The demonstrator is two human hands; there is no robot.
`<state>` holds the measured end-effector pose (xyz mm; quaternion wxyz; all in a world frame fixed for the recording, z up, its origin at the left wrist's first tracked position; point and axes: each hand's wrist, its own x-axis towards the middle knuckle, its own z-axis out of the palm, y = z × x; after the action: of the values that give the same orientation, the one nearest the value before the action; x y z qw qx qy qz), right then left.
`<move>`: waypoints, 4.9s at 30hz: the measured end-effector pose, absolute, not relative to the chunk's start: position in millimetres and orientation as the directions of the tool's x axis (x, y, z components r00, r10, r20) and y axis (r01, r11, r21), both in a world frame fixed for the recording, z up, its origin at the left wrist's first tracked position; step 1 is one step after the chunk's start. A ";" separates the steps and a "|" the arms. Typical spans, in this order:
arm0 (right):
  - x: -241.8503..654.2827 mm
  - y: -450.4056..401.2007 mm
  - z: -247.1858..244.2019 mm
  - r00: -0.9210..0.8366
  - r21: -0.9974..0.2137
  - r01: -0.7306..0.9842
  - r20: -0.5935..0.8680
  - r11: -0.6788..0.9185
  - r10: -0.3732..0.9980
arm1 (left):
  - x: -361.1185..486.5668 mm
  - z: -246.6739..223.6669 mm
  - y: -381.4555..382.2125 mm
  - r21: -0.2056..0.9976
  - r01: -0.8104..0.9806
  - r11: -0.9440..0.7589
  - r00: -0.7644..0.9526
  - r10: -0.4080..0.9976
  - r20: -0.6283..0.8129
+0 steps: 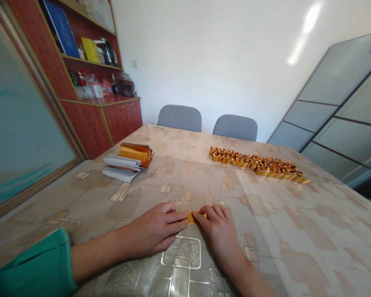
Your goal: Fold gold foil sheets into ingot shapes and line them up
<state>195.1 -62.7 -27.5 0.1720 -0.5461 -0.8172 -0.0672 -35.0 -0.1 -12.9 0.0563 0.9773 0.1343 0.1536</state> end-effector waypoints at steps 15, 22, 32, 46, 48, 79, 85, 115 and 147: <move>179.4 -69.4 -19.2 -0.104 -0.146 0.975 0.360 0.166 0.927 | -35.5 -12.8 -2.0 0.077 0.242 -0.967 0.917 0.254 0.307; 175.2 -64.2 -28.1 -0.077 -0.072 0.990 0.417 0.117 0.906 | -36.5 -12.7 -3.5 0.104 0.280 -0.954 0.909 0.298 0.290; 196.6 -62.3 -25.6 -0.137 -0.204 0.957 0.309 0.206 0.941 | -42.2 -18.4 -0.7 0.123 0.254 -0.959 0.918 0.279 0.280; 214.7 -12.9 -2.2 -0.392 -0.382 0.836 0.087 0.394 0.916 | -17.5 -13.2 3.5 0.342 0.337 -0.877 0.852 0.438 0.286; 214.8 -7.8 0.4 -0.429 -0.418 0.807 0.067 0.416 0.901 | -14.6 -13.1 4.5 0.376 0.346 -0.860 0.838 0.463 0.288; 203.1 -15.3 6.5 -0.364 -0.698 0.566 0.266 0.439 0.893 | 2.3 -11.9 12.8 0.848 0.380 -0.370 0.574 0.813 0.098; 196.3 -11.2 15.6 -0.426 -0.541 0.555 0.468 0.632 0.775 | 0.0 -6.1 12.4 0.853 0.324 -0.410 0.554 0.813 0.181; 188.7 -8.6 3.9 -0.041 -0.991 -0.029 0.130 0.129 0.991 | 5.7 -3.5 9.6 0.968 -0.226 0.108 0.377 0.926 -0.015; 181.0 -15.6 3.3 -0.179 -0.933 0.176 0.284 0.314 0.942 | -3.4 4.1 17.4 0.889 -0.310 0.336 0.433 0.883 -0.183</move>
<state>181.0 -15.6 3.3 0.4781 -0.4268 -0.6547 0.4009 -3.4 17.4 4.1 0.7396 0.4114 0.3479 0.4034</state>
